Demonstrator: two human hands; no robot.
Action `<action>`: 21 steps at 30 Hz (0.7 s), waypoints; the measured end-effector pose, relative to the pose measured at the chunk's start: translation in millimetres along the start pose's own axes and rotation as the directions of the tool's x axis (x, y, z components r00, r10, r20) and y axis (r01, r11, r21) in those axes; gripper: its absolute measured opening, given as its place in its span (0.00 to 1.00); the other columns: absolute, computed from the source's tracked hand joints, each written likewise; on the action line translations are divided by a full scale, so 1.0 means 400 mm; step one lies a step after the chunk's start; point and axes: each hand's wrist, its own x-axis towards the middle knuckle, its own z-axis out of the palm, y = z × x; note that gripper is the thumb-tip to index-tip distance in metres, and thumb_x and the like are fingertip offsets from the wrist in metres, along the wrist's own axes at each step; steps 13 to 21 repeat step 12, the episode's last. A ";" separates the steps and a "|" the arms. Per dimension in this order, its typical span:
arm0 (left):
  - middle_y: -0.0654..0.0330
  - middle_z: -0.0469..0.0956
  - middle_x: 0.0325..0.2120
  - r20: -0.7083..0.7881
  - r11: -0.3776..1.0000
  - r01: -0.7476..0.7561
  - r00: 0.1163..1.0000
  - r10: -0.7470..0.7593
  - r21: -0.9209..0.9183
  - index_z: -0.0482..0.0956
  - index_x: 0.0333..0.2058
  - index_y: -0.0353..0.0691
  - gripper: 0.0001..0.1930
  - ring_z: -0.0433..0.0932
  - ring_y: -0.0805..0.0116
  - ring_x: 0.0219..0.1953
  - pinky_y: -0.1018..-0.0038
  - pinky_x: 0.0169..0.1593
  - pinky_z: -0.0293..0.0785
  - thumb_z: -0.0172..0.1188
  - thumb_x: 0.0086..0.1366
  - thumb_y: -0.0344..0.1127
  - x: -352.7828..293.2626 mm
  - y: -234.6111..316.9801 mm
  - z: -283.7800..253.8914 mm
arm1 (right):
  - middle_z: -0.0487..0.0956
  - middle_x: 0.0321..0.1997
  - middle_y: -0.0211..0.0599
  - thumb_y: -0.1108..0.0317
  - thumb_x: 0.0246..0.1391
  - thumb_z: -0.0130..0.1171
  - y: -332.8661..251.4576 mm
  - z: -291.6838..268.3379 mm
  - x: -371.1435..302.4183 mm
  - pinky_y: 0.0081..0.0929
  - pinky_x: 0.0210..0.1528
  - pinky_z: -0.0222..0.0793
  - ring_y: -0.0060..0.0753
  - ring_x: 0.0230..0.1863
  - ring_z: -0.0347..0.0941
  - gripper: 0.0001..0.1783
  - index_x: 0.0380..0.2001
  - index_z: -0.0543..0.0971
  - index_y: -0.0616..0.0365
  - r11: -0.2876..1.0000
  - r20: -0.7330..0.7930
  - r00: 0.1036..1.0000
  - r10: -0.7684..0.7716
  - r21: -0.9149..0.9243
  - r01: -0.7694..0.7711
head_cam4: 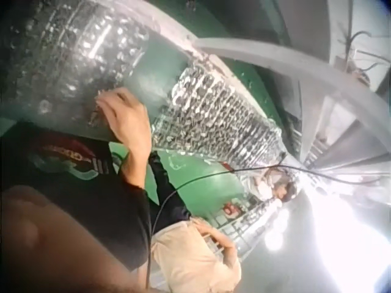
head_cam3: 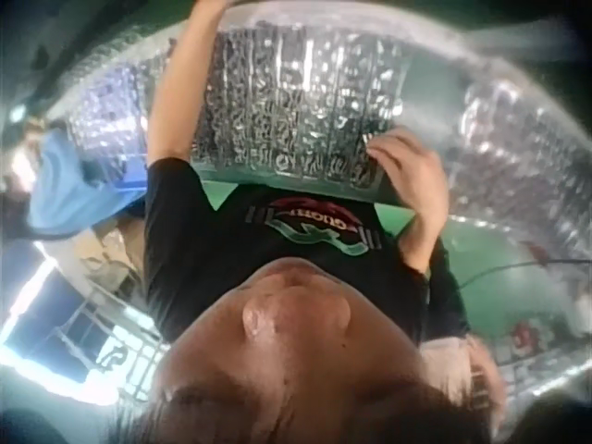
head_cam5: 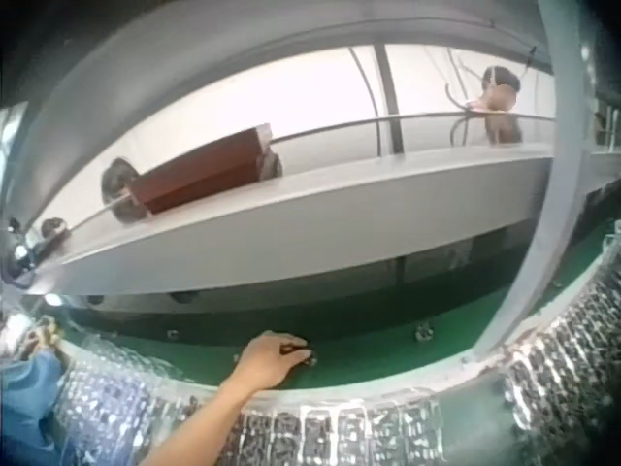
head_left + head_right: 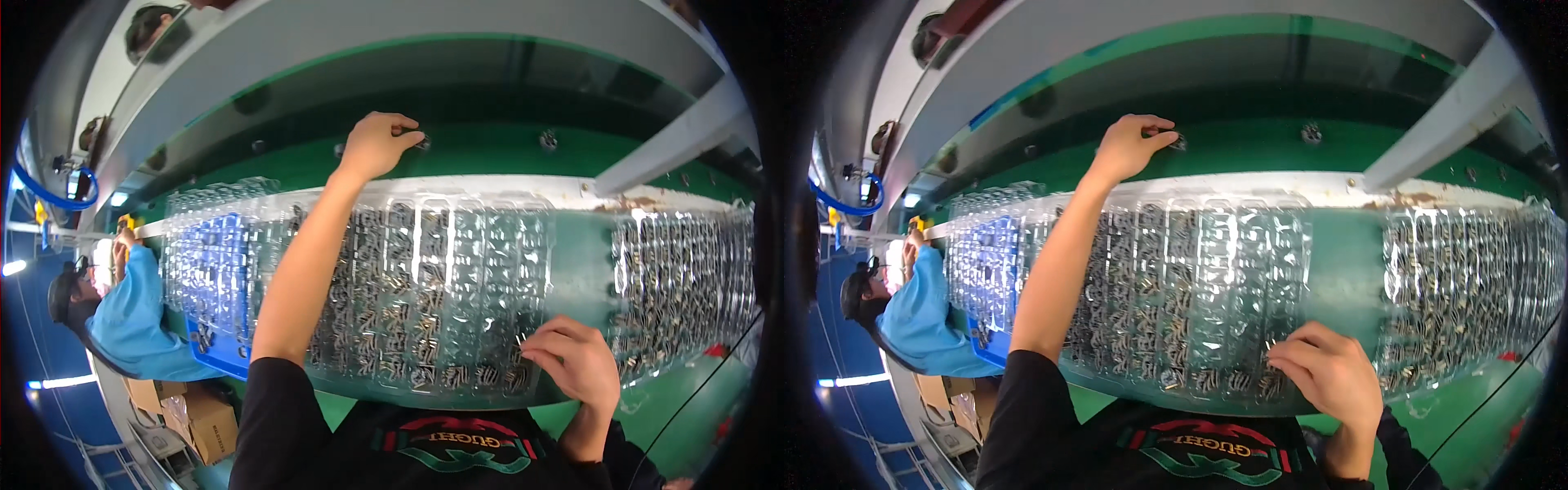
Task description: The person assembles electronic components by picking parts from plastic trays, fitting the pieces together by hand, and placing the assembled parts onto the conveyor belt.
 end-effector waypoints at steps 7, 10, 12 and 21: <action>0.48 0.79 0.48 -0.041 0.956 0.094 0.995 -0.085 0.280 0.83 0.49 0.46 0.21 0.79 0.56 0.49 0.65 0.54 0.73 0.64 0.58 0.45 -0.048 -0.137 -0.162 | 0.80 0.41 0.42 0.82 0.46 0.65 0.015 0.029 0.042 0.22 0.32 0.74 0.26 0.28 0.76 0.10 0.35 0.83 0.66 0.920 -0.152 0.988 -0.008 0.386 0.067; 0.49 0.79 0.50 0.147 0.961 0.237 0.955 -0.258 0.145 0.82 0.50 0.41 0.24 0.78 0.56 0.52 0.65 0.56 0.72 0.67 0.55 0.45 -0.041 -0.117 -0.176 | 0.79 0.42 0.42 0.84 0.46 0.65 0.002 0.038 0.064 0.21 0.35 0.73 0.24 0.32 0.75 0.10 0.35 0.82 0.67 0.807 -0.148 0.979 0.139 0.590 -0.026; 0.50 0.79 0.51 0.144 0.971 0.238 0.960 -0.240 0.030 0.83 0.48 0.41 0.23 0.78 0.54 0.52 0.64 0.57 0.72 0.68 0.55 0.43 -0.045 -0.126 -0.158 | 0.79 0.43 0.43 0.84 0.46 0.64 -0.009 0.041 0.070 0.21 0.37 0.73 0.24 0.34 0.75 0.10 0.35 0.82 0.67 0.744 -0.098 0.959 0.266 0.653 -0.140; 0.50 0.79 0.51 0.144 0.971 0.238 0.960 -0.240 0.030 0.83 0.48 0.41 0.23 0.78 0.54 0.52 0.64 0.57 0.72 0.68 0.55 0.43 -0.045 -0.126 -0.158 | 0.79 0.43 0.43 0.84 0.46 0.64 -0.009 0.041 0.070 0.21 0.37 0.73 0.24 0.34 0.75 0.10 0.35 0.82 0.67 0.744 -0.098 0.959 0.266 0.653 -0.140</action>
